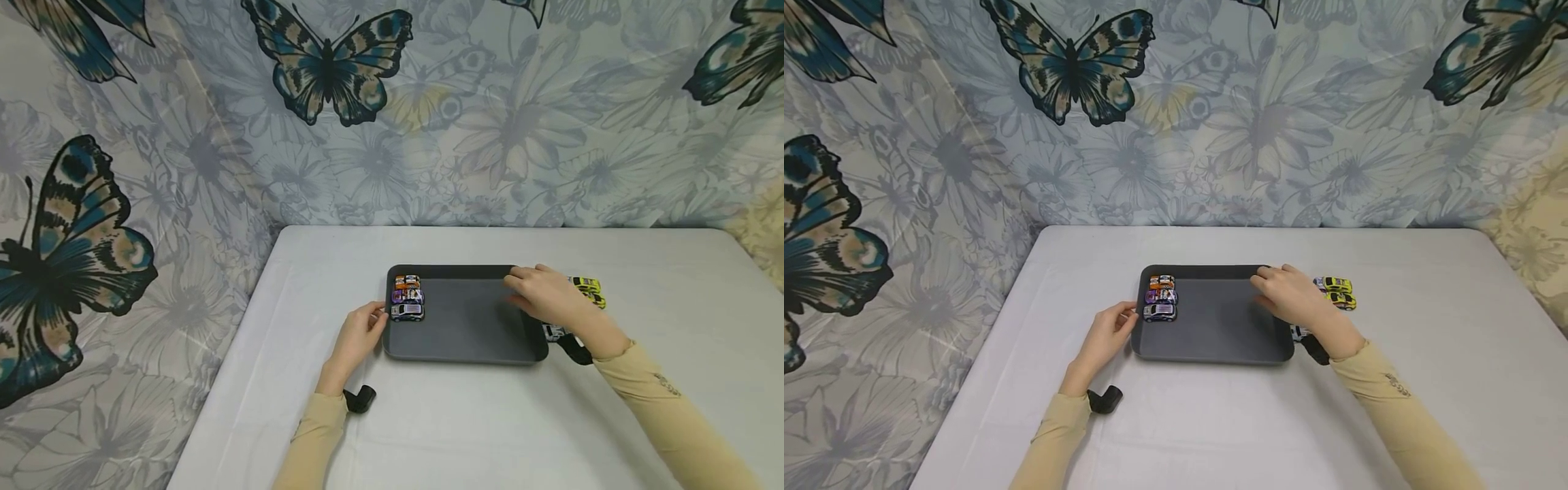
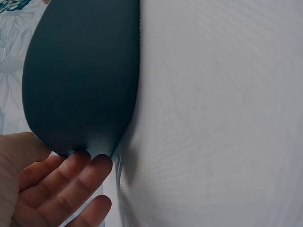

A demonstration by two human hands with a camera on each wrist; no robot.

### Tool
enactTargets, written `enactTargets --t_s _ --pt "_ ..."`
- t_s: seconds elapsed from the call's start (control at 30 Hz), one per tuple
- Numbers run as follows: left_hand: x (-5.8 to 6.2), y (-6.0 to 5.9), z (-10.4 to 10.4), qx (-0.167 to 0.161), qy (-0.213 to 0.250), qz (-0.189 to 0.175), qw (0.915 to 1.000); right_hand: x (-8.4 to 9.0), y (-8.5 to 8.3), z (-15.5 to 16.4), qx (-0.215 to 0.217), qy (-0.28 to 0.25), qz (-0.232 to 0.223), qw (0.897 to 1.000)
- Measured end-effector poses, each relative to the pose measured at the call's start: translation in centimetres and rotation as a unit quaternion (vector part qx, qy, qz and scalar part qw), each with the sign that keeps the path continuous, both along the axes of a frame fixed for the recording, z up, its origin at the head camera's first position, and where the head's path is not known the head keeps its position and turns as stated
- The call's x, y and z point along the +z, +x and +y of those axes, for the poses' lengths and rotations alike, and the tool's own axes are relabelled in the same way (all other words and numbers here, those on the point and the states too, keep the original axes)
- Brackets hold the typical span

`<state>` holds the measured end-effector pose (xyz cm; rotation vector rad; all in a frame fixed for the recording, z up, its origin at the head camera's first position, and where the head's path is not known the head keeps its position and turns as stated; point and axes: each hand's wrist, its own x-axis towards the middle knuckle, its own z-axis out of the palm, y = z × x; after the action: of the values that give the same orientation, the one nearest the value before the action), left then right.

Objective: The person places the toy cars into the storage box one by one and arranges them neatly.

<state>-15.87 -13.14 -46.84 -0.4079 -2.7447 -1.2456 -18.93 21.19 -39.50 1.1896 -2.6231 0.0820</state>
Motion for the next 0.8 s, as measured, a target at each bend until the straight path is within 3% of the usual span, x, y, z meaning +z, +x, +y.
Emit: enactTargets --t_s 0.8 --pt "0.0 0.0 0.1 0.003 0.003 -0.004 1.0000 -1.6 1.0 8.6 -0.061 -0.072 -0.004 0.995"
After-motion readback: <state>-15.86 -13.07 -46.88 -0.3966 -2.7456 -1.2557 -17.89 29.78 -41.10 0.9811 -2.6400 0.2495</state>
